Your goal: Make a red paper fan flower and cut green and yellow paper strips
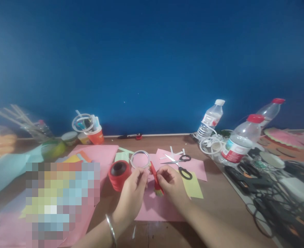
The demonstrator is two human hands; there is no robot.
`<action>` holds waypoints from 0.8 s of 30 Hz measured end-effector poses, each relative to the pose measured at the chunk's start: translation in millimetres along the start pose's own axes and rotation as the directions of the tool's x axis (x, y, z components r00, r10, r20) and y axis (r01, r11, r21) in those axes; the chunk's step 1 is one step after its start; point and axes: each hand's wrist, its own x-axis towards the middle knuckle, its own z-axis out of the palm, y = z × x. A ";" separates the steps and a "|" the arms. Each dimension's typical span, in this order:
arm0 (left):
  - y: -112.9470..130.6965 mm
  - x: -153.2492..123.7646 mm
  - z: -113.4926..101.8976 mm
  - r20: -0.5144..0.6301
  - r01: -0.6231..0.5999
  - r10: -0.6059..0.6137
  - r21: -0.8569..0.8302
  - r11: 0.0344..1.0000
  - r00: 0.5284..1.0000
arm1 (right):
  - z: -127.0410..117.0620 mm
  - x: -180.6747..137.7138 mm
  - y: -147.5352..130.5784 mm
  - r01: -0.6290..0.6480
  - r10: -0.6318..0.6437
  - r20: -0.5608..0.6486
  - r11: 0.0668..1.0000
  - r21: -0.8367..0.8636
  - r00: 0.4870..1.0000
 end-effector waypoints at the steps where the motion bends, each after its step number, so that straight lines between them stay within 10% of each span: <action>1: 0.8 -0.4 -0.3 0.006 -0.006 0.006 0.015 1.000 1.000 | 0.4 0.3 0.4 0.001 -0.001 -0.013 1.000 0.006 1.000; 24: -4.1 0.2 -4.0 0.014 -0.132 0.134 0.283 0.950 0.991 | 1.4 0.4 -1.1 0.006 -0.004 -0.105 1.000 0.020 0.994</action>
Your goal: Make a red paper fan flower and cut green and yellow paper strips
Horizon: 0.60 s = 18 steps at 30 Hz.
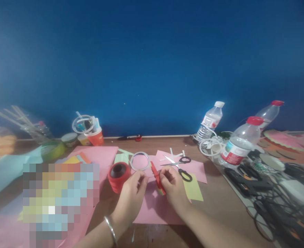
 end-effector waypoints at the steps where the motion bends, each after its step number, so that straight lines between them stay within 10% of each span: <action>1: -0.9 0.0 0.2 -0.005 -0.013 0.013 0.013 1.000 1.000 | -0.3 0.1 0.0 -0.003 0.003 -0.004 1.000 -0.003 1.000; 18: -0.7 -1.1 -1.2 -0.014 -0.005 0.006 0.050 0.999 1.000 | -0.9 1.0 0.2 -0.065 0.065 -0.008 0.997 -0.051 0.998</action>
